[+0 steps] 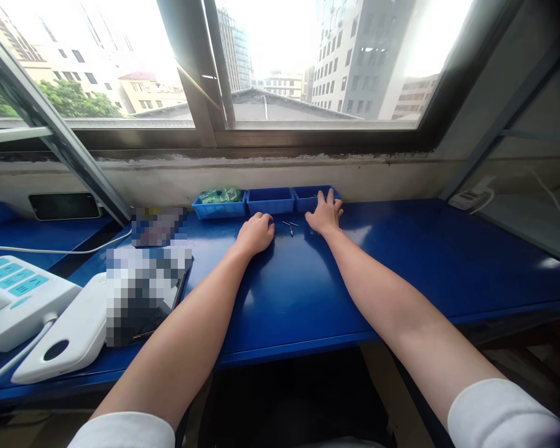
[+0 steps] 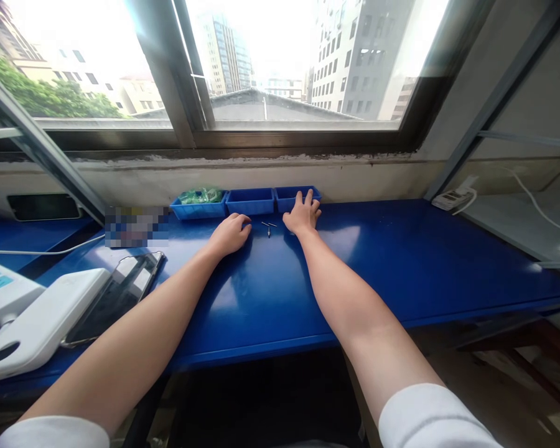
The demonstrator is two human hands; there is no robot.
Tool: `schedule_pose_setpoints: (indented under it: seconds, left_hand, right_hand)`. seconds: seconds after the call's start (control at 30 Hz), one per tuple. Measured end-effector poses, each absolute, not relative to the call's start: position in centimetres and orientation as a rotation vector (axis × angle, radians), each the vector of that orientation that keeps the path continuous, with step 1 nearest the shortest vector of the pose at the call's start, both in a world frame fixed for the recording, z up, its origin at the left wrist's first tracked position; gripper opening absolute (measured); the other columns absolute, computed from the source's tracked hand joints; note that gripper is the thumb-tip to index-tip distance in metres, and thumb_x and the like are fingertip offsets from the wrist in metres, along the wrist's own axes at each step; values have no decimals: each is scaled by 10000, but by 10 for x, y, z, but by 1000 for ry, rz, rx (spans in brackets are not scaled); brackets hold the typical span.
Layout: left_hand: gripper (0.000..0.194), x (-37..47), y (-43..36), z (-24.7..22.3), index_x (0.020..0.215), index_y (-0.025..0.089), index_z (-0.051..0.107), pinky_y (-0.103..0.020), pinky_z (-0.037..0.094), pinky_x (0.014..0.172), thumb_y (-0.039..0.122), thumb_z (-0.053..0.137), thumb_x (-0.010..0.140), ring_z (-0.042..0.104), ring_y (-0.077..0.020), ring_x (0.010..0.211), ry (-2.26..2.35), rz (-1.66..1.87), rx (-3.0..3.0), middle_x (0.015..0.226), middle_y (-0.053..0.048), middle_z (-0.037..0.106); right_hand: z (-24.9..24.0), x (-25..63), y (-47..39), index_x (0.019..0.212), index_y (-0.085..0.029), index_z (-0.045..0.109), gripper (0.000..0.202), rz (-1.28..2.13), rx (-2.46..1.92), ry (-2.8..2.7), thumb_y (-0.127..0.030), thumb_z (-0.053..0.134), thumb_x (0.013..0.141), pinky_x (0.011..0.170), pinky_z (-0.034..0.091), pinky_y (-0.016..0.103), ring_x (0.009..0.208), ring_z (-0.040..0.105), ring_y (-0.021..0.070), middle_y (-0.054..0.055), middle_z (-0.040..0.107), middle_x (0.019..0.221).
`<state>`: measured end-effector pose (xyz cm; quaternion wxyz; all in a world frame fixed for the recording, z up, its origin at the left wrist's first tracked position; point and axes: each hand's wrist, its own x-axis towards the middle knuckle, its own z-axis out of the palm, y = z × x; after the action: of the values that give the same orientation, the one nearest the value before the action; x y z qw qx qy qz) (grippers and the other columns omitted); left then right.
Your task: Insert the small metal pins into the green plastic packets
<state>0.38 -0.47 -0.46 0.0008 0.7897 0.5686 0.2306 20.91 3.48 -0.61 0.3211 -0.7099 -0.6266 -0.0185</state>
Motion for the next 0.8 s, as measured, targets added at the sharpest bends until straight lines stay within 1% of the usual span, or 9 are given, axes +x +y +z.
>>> schedule_pose_setpoints:
  seconds: [0.07,0.17,0.23,0.3,0.37,0.47,0.6,0.67,0.8]
  left_hand:
    - [340,4,-5,-4,1100,150,618,-391,451,921,292,396,885,569,-279,1054,1790,711,2502,1134,-130,600]
    - [347,3,-3,-5,1093,160,636,-402,440,933,277,383,886,555,-286,1090,1799,667,2530,1151,-130,610]
    - [354,3,-2,-7,1094,171,645,-422,426,950,274,376,888,545,-290,1117,1798,646,2532,1178,-125,610]
    - [359,3,-1,-8,1102,184,647,-438,410,969,277,373,889,535,-291,1139,1792,637,2528,1201,-117,608]
    - [364,3,-1,-9,1114,196,645,-436,403,977,288,372,891,532,-286,1149,1785,623,2525,1214,-112,605]
    - [375,3,-1,-10,1129,201,639,-419,406,975,308,370,892,529,-280,1156,1783,573,2528,1219,-112,601]
    - [384,3,-2,-9,1132,195,637,-437,403,972,322,368,890,529,-288,1153,1795,527,2528,1210,-119,601]
    - [379,3,-2,-9,1126,190,640,-448,403,970,321,375,889,531,-293,1144,1789,524,2529,1203,-125,601]
    - [359,3,-2,-9,1117,192,641,-442,407,964,320,397,886,530,-292,1139,1790,508,2526,1200,-126,600]
  right_hand:
    - [-4,204,33,1306,-154,466,590,-95,-1750,-1640,-247,584,735,949,353,514,1207,339,368,183,334,1398]
    - [-1,199,30,1042,-154,634,309,-67,-1530,-1711,-190,531,753,907,416,397,1071,478,282,143,532,1119]
    - [-1,198,30,881,-166,667,194,30,-1385,-1849,-176,526,748,821,451,322,899,552,218,89,592,931]
    - [-2,198,29,793,-175,671,132,156,-1301,-1983,-196,552,741,723,455,280,747,569,177,41,615,778]
    - [-3,199,29,728,-180,665,110,248,-1292,-2062,-261,592,743,656,438,264,678,571,162,20,628,692]
    - [-3,198,26,671,-185,647,231,304,-1341,-2142,-409,657,725,602,415,255,664,584,161,24,655,685]
    - [0,196,22,674,-199,650,361,335,-1403,-2263,-544,741,617,557,397,252,677,595,177,34,671,711]
    - [2,194,22,659,-203,652,343,343,-1413,-2286,-536,736,635,554,393,256,683,598,182,41,674,723]
    - [-1,194,25,643,-204,644,242,321,-1409,-2312,-426,700,722,573,394,262,681,599,181,45,671,711]
